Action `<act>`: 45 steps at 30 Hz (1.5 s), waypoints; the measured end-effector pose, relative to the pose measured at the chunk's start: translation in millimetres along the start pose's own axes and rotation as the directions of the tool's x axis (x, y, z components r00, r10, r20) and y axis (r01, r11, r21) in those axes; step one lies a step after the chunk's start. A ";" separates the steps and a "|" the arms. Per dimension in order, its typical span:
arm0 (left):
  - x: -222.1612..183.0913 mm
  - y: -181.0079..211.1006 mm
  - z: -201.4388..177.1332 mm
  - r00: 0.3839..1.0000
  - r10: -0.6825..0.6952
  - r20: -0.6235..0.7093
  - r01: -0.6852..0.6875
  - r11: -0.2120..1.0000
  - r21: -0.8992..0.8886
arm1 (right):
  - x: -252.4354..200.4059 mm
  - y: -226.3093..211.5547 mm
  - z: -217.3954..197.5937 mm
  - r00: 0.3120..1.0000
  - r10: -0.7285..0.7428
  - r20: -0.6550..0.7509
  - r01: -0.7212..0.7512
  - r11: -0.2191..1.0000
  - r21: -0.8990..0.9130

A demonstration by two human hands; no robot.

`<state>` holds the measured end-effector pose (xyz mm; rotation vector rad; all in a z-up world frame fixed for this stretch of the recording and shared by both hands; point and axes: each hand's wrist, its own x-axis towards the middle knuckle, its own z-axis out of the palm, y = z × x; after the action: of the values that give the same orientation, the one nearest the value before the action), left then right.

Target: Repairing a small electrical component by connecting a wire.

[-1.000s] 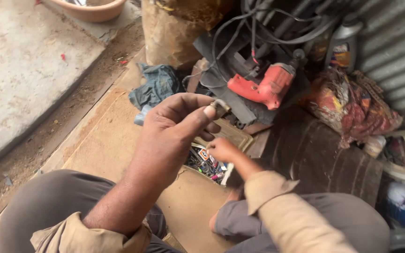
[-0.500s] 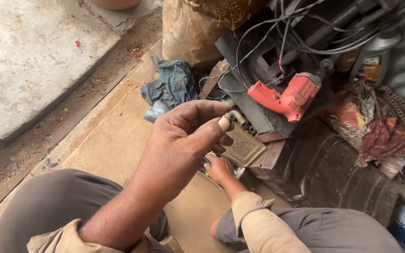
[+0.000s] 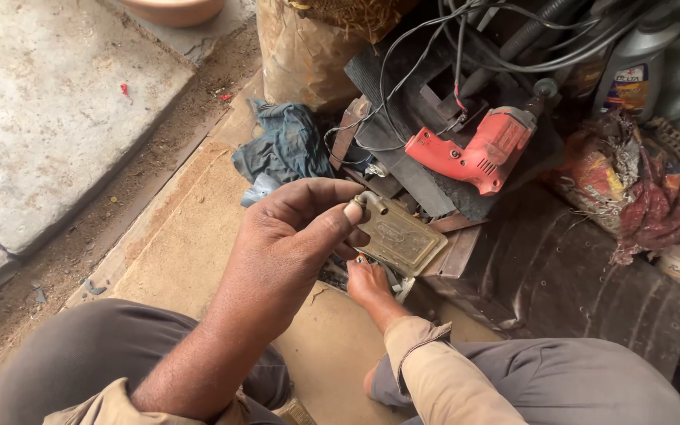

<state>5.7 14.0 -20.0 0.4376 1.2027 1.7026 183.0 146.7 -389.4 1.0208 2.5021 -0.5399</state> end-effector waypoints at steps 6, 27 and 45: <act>-0.4 -6.7 -0.3 1.000 0.008 0.002 -0.008 1.000 0.000 | -18.4 1.8 -20.5 0.999 0.030 0.026 -0.030 1.000 0.005; -7.7 4.5 -6.3 0.975 0.217 -0.043 -0.211 0.970 0.117 | -7.0 -29.3 -180.9 0.948 -0.296 0.117 0.008 0.391 0.920; -2.1 6.6 -15.0 0.985 0.117 0.128 -0.097 0.984 -0.152 | -144.8 -115.8 -352.3 0.837 0.079 -0.542 0.530 -0.367 0.765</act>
<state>-7.6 4.2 -20.5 0.5285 0.9637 1.8078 124.2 156.7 4.2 0.8328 1.8682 -3.3951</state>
